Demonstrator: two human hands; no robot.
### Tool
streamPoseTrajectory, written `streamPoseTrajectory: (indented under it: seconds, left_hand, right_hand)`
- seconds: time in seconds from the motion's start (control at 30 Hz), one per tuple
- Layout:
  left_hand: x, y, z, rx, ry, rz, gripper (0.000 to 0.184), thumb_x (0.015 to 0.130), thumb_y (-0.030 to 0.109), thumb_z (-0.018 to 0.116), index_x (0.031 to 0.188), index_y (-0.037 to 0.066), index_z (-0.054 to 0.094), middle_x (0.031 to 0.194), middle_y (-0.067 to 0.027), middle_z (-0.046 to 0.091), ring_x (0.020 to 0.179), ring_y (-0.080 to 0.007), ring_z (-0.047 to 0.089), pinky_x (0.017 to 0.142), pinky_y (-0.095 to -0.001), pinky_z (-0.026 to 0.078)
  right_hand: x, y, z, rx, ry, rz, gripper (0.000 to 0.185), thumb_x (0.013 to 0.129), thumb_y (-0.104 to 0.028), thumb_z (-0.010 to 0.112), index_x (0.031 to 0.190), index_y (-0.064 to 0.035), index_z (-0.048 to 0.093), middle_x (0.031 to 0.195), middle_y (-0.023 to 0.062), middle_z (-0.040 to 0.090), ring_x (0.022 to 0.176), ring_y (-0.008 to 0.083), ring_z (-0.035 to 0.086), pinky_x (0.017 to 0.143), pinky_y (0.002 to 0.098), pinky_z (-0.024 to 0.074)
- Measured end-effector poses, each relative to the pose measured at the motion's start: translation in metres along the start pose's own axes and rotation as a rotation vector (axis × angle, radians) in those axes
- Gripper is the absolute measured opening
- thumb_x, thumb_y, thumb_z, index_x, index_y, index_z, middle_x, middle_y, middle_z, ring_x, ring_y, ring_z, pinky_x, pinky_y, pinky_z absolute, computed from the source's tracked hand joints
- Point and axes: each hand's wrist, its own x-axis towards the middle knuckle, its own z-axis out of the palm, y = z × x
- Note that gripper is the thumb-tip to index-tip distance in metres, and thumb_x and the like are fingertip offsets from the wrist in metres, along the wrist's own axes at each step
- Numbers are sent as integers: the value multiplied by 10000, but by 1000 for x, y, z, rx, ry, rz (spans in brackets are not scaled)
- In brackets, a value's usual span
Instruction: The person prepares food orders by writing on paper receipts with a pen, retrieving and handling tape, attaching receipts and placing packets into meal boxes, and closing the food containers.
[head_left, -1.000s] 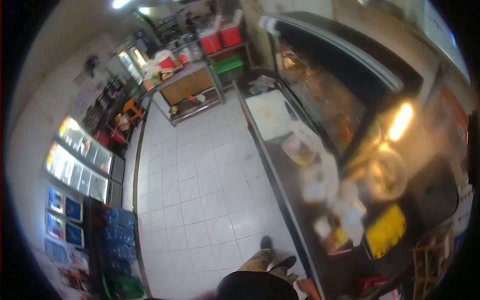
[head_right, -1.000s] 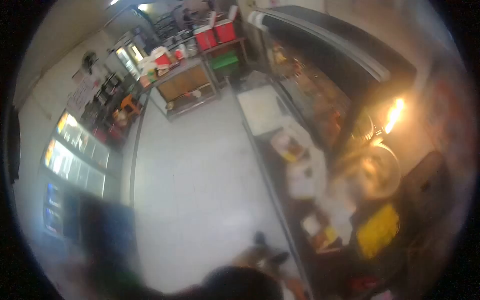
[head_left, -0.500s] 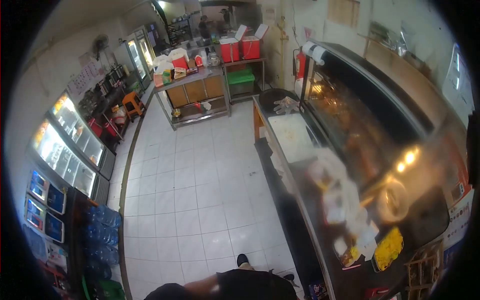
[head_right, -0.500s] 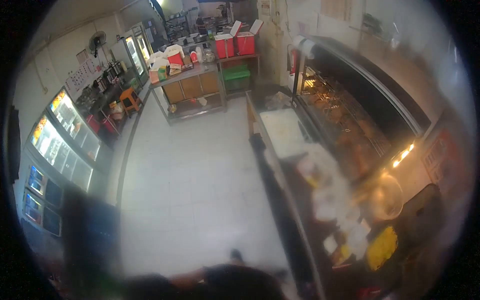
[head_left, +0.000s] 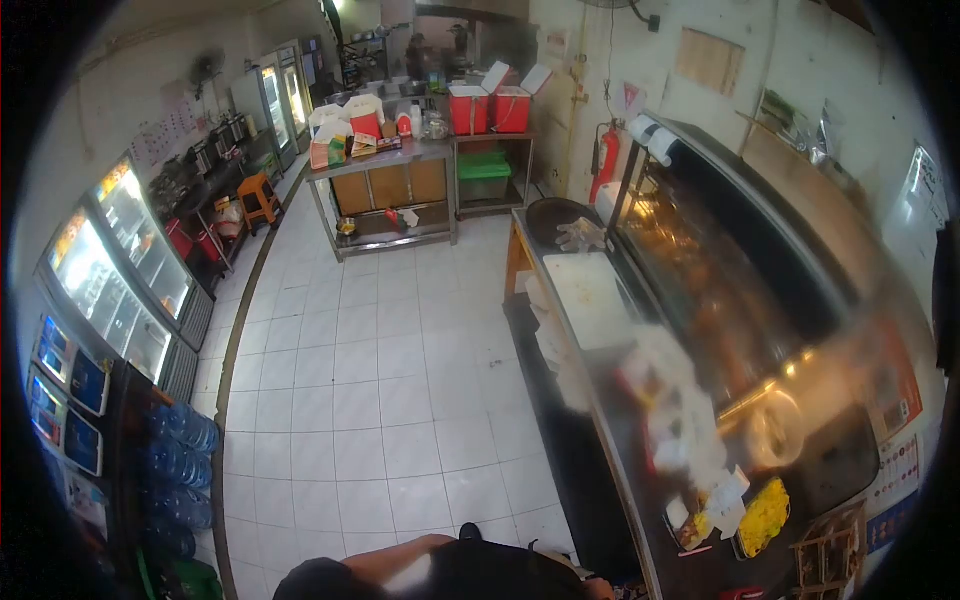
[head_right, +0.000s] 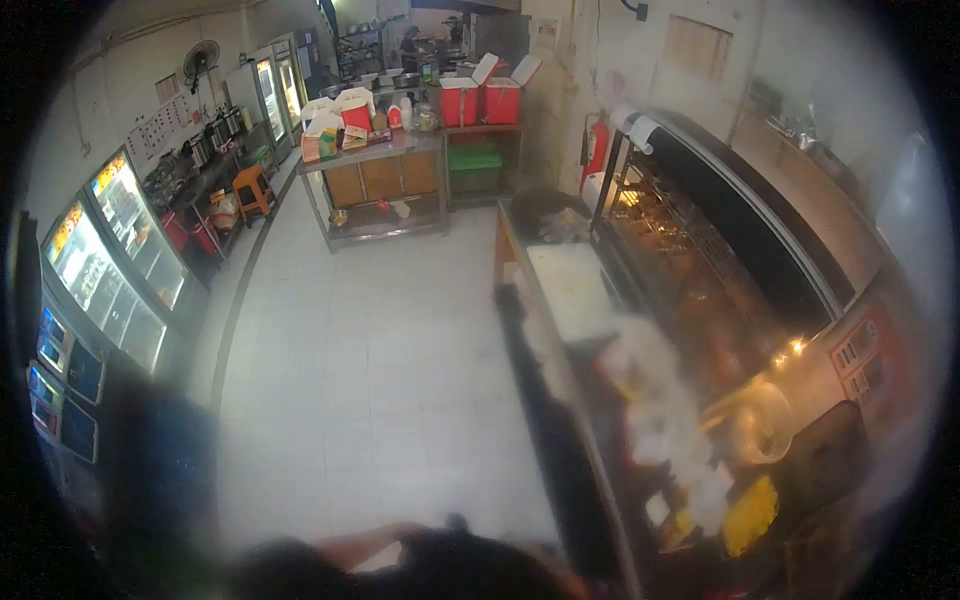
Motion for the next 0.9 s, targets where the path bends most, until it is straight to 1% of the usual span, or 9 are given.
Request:
streamPoseTrajectory:
  seconds: [0.1,0.2,0.23,0.3,0.37,0.7,0.8,0.87,0.9]
  left_hand:
    - [-5,4,0,25,-105,20,608,977,518,556,1342,34,598,1336,-131,630,1221,-235,578,1077,-370,424]
    - [-113,85,52,299,27,308,746,946,589,572,1423,20,513,1407,-166,573,1314,-276,511,1124,-379,378]
    - [-116,95,60,301,26,301,746,946,589,572,1423,20,513,1407,-166,573,1314,-276,511,1124,-379,378]
    - [-111,116,76,526,325,437,794,950,598,559,1488,30,426,1457,-200,517,1380,-298,450,1139,-382,362]
    - [-102,134,88,621,300,556,796,962,602,528,1503,35,391,1476,-215,490,1381,-328,452,1146,-390,358]
    - [-102,171,121,708,223,619,709,993,562,497,1449,22,451,1434,-215,525,1314,-350,506,1106,-401,391]
    - [-94,164,112,693,70,656,643,1009,509,506,1430,25,475,1413,-207,540,1308,-337,510,1111,-392,384]
    - [-98,163,117,600,-239,682,578,1018,459,525,1403,28,507,1384,-194,559,1289,-328,520,1102,-383,390]
    - [-106,163,124,596,-236,679,578,1018,459,525,1403,28,507,1384,-194,559,1289,-328,520,1102,-383,390]
  right_hand:
    - [-5,8,-5,5,3,9,371,947,-353,613,1085,-19,700,942,118,713,864,237,678,772,408,545]
    - [-6,9,-10,16,11,26,375,946,-353,613,1090,-18,698,952,118,712,873,237,677,778,407,545]
    - [-6,9,-8,23,4,35,376,946,-353,612,1092,-18,698,955,118,711,876,237,676,780,407,545]
    - [-8,11,-8,36,9,46,378,945,-354,612,1096,-18,696,962,118,711,882,237,675,785,407,545]
    - [-11,15,-4,48,11,56,380,945,-354,612,1099,-17,695,968,118,710,888,236,674,789,406,544]
    - [-23,22,12,92,1,60,391,942,-355,610,1117,-14,689,1000,118,707,918,235,669,810,404,543]
    - [-25,17,10,92,-1,60,395,941,-356,609,1122,-14,687,1009,118,706,927,235,668,816,404,543]
    - [-27,15,7,99,2,64,397,940,-356,609,1126,-13,685,1016,118,706,933,235,667,820,403,542]
    - [-27,13,5,100,-1,60,399,940,-356,609,1128,-13,685,1019,118,705,936,235,667,823,403,542]
